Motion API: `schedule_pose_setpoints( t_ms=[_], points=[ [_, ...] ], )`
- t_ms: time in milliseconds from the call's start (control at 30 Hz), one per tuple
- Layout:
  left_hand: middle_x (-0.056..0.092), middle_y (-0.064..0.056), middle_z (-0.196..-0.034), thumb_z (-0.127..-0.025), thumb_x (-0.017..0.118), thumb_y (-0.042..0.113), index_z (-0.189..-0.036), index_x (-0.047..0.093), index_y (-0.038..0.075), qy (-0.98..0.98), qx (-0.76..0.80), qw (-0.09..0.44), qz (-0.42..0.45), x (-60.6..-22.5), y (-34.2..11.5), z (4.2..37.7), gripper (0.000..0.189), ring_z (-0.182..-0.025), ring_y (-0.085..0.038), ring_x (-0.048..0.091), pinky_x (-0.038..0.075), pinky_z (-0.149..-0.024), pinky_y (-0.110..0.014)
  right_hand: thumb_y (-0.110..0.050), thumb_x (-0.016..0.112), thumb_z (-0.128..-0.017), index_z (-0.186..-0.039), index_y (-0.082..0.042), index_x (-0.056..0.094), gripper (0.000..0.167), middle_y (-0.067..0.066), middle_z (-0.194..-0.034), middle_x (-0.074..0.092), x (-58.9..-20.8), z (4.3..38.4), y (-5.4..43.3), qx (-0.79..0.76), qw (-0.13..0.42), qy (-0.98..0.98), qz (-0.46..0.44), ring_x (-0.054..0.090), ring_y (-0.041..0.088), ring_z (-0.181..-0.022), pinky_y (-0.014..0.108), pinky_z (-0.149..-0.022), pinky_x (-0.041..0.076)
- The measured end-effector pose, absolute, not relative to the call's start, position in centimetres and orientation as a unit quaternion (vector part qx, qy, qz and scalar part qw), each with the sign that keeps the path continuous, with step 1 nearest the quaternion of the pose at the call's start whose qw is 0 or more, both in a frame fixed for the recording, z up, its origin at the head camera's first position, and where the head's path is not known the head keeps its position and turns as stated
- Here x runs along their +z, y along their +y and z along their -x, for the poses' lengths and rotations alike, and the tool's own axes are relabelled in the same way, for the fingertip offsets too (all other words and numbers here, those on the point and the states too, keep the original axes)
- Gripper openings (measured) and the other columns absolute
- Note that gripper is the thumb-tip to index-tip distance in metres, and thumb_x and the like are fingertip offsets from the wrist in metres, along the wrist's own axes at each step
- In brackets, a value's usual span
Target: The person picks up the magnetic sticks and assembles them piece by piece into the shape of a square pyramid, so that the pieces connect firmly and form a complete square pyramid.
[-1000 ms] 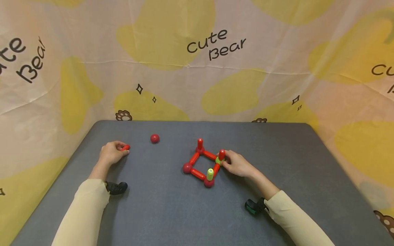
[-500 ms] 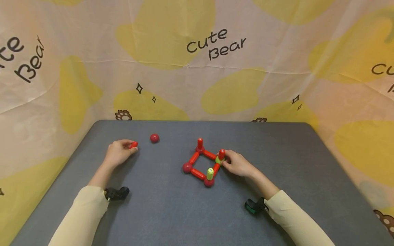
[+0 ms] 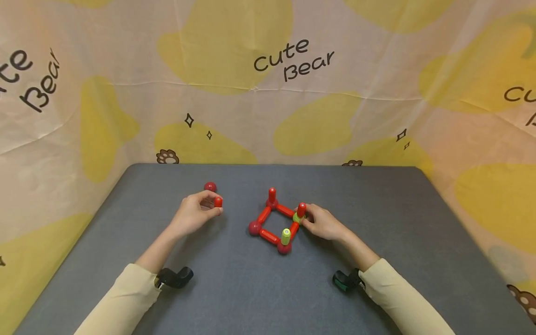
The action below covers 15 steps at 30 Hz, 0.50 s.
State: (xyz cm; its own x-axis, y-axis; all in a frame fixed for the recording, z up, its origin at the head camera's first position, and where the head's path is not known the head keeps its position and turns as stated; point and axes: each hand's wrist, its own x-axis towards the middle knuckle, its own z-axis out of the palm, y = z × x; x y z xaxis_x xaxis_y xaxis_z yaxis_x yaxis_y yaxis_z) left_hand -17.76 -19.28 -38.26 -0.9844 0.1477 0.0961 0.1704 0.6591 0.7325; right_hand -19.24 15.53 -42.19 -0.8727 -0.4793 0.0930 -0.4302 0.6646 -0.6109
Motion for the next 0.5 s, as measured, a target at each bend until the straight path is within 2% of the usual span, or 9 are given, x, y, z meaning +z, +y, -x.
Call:
schedule_pose_setpoints(
  t_ms=[200, 500],
  points=[
    [0.066, -0.003, -0.084, -0.076, 0.073, 0.009, -0.094, 0.065, 0.010, -0.891, -0.436, 0.013, 0.130, -38.2, -16.6, 17.3, 0.020, -0.080, -0.014, 0.063, 0.053, -0.074, -0.032, -0.009, 0.060, -0.085, -0.112, -0.007, 0.062, 0.027, 0.006, -0.098, 0.062, -42.2, 19.3, 15.5, -0.324, 0.038, 0.912, 0.250, 0.054, 0.013, -0.078, 0.028, -0.069, 0.044],
    [0.066, 0.000, -0.085, -0.076, 0.073, 0.007, -0.097, 0.066, 0.006, -0.877, -0.451, -0.009, 0.164, -39.0, -13.5, 17.0, 0.022, -0.080, -0.013, 0.063, 0.053, -0.073, -0.028, -0.009, 0.060, -0.085, -0.113, -0.008, 0.061, 0.028, 0.006, -0.098, 0.062, -42.3, 19.3, 15.7, -0.323, 0.041, 0.912, 0.248, 0.054, 0.012, -0.078, 0.028, -0.068, 0.044]
  ],
)
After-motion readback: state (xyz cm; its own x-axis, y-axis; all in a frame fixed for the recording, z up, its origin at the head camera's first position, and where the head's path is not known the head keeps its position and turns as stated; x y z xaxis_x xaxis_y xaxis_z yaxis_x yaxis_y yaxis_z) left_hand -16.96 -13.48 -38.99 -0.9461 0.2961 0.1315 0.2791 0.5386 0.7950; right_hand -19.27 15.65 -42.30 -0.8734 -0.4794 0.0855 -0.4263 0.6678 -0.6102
